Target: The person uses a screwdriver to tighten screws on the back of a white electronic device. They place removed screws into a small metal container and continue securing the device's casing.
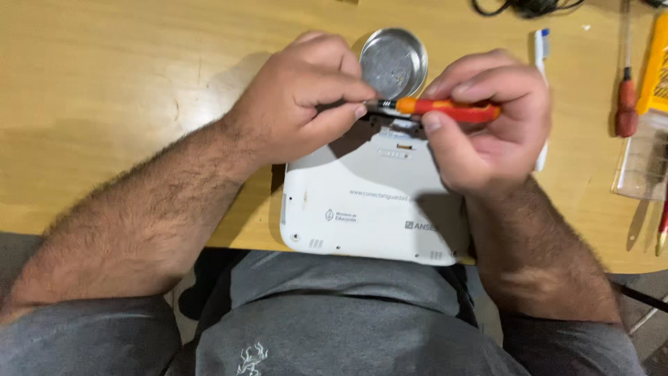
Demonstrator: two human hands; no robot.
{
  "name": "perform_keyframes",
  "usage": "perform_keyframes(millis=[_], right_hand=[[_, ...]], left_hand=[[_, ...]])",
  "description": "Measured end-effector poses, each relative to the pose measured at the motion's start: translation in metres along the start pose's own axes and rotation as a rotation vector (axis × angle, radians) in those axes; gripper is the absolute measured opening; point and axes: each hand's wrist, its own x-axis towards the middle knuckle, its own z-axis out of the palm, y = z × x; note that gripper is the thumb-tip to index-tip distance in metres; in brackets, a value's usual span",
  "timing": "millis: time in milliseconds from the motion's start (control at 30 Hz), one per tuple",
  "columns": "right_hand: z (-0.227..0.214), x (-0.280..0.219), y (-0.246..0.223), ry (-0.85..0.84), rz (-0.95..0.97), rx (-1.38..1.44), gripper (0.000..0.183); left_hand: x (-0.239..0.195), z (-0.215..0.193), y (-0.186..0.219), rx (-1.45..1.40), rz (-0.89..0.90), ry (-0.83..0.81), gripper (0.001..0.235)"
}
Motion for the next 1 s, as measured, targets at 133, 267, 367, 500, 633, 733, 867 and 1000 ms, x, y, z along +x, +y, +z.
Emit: perform_keyframes(millis=[133,267,367,500,633,733,867,1000], right_hand=[[-0.004,0.001,0.020,-0.019,-0.200,0.044,0.028],[-0.003,0.000,0.007,0.030,-0.090,0.059,0.026],[-0.002,-0.001,0.002,0.048,-0.065,0.042,0.024],[-0.001,0.002,0.013,0.082,-0.185,0.114,0.025],[0.002,0.001,0.011,0.086,-0.196,0.122,0.023],[0.002,0.000,0.011,0.097,-0.205,0.128,0.023],[0.002,0.000,0.012,0.062,-0.200,0.127,0.022],[0.001,-0.003,0.014,0.026,-0.191,0.100,0.022]], left_hand=[[0.000,0.002,0.001,0.020,-0.024,0.000,0.013],[0.001,0.004,0.007,-0.031,-0.159,0.062,0.019],[0.002,0.003,0.013,-0.084,-0.269,0.102,0.021],[0.001,-0.002,0.009,-0.251,-0.366,0.146,0.019],[0.003,-0.001,0.015,-0.263,-0.388,0.151,0.017],[0.005,-0.004,0.019,-0.239,-0.415,0.166,0.017],[0.005,-0.005,0.019,-0.175,-0.334,0.147,0.017],[0.007,-0.003,0.021,-0.116,-0.240,0.131,0.018]])
